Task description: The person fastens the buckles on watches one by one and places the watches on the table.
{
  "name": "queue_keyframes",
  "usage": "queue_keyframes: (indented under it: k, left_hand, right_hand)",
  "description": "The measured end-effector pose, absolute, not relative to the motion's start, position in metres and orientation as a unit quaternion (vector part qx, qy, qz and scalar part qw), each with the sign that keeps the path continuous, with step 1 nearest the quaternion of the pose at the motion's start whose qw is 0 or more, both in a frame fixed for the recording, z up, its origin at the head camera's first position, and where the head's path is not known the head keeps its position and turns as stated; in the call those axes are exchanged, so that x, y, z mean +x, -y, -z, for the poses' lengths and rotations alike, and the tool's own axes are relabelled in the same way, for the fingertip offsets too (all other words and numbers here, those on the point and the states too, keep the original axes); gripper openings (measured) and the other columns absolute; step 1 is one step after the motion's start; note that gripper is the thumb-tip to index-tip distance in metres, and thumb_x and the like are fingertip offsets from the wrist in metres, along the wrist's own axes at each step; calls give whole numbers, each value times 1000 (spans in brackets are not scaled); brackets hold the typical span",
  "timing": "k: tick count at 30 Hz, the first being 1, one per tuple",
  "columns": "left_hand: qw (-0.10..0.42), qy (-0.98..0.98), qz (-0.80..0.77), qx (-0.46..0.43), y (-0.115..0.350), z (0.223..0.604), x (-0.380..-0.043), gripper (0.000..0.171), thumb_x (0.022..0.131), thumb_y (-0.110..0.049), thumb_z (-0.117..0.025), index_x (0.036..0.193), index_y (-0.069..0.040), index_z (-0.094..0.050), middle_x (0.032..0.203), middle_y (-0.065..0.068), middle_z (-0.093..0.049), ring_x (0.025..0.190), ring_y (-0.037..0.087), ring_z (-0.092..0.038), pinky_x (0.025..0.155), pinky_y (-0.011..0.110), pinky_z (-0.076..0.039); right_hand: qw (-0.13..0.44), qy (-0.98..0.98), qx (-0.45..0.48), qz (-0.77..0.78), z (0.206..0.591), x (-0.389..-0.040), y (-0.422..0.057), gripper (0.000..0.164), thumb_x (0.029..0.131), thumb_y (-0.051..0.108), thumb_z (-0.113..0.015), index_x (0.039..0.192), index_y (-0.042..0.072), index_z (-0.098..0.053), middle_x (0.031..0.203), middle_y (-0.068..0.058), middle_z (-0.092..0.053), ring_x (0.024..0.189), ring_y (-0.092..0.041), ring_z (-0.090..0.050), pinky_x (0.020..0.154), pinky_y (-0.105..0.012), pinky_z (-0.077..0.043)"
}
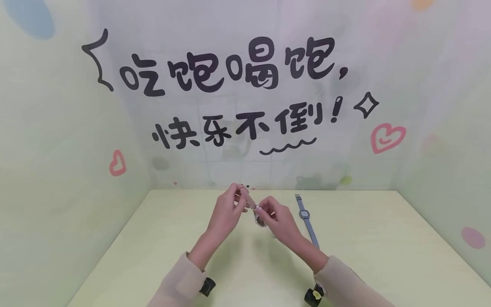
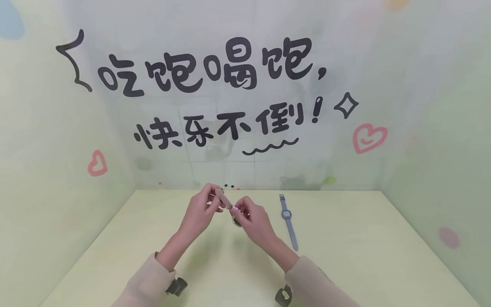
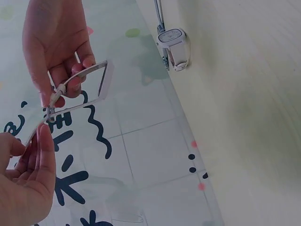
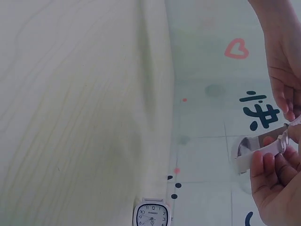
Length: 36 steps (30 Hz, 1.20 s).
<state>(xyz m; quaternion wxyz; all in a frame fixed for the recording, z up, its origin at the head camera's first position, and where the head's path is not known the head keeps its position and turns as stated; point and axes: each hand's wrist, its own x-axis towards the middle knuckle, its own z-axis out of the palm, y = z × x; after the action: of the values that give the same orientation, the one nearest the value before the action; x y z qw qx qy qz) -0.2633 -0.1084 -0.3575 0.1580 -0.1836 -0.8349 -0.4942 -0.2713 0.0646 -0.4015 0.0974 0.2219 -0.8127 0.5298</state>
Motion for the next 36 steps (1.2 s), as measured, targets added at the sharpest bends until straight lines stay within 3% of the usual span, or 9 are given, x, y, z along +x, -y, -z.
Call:
queue_keyframes:
  k: [9,15,26,36]
  left_hand:
    - [128,843,492,-175,111,362,-256,15,106,-14,-47,114,-3,-54,102,11,-65,90,22,-70,74,22,-60]
    - [136,838,498,-177,110,360,-256,15,105,-11,-46,114,-3,-55,106,13,-66,90,22,-71,76,24,-61]
    - [120,820,529,-182,108,354,-256,17,107,-11,-43,118,-1,-51,108,18,-64,93,28,-74,75,24,-62]
    - [117,817,530,-196,104,351,-255,18,106,-9,-44,119,1,-51,111,18,-63,93,29,-75,74,23,-61]
  right_hand:
    - [55,784,208,-582,405,-268,-61,13,100,19,-60,104,6,-62,88,-16,-67,74,-14,-60,66,-22,-50]
    - [27,771,208,-602,403,-270,-64,21,101,18,-58,104,-2,-64,91,-23,-66,74,-13,-55,66,-22,-48]
    - [20,753,176,-634,399,-272,-66,20,99,15,-61,103,-3,-65,91,-23,-66,76,-16,-57,70,-26,-51]
    - [21,748,165,-643,395,-272,-68,19,97,14,-63,101,-4,-65,86,-22,-65,73,-16,-55,67,-25,-49]
